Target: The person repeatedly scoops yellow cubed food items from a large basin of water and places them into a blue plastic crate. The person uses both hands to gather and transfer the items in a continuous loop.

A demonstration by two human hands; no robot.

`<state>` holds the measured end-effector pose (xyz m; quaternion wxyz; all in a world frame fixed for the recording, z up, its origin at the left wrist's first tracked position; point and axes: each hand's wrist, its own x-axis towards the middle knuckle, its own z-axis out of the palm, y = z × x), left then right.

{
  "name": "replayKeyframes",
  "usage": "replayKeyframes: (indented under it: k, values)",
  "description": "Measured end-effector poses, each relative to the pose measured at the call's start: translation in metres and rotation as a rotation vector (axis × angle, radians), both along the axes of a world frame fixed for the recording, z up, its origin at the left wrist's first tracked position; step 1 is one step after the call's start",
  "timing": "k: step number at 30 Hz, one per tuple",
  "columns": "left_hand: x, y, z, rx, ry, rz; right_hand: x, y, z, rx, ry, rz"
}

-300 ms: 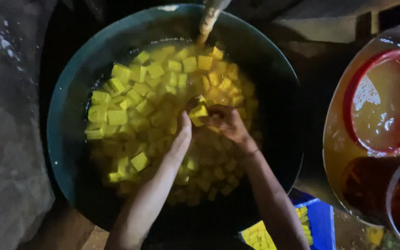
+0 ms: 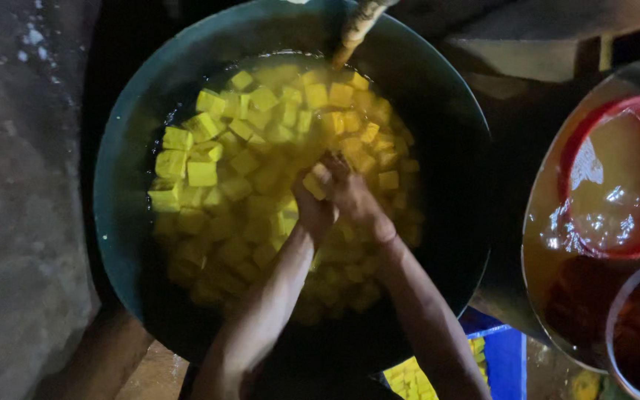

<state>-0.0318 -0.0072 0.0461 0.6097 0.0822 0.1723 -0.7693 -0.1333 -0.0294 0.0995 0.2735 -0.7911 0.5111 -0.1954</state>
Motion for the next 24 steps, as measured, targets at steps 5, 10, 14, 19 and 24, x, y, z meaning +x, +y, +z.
replayKeyframes:
  k: [5,10,14,19,24]
  values:
    - [0.023,0.001,0.005,0.029,-0.496,-0.220,0.011,-0.074,-0.011,0.113,0.006,-0.288]
    - [0.042,0.001,-0.015,0.084,-0.585,-0.337,0.023,-0.114,-0.015,-0.060,-0.116,0.110]
    - [0.048,0.005,-0.032,0.134,-0.600,-0.366,0.051,-0.120,-0.025,-0.055,0.425,0.286]
    - [0.053,0.012,-0.046,0.174,-0.639,-0.398,0.066,-0.110,-0.034,0.226,0.234,0.050]
    - [0.058,0.009,-0.049,0.255,-0.706,-0.375,0.023,-0.091,-0.020,0.540,-0.721,0.217]
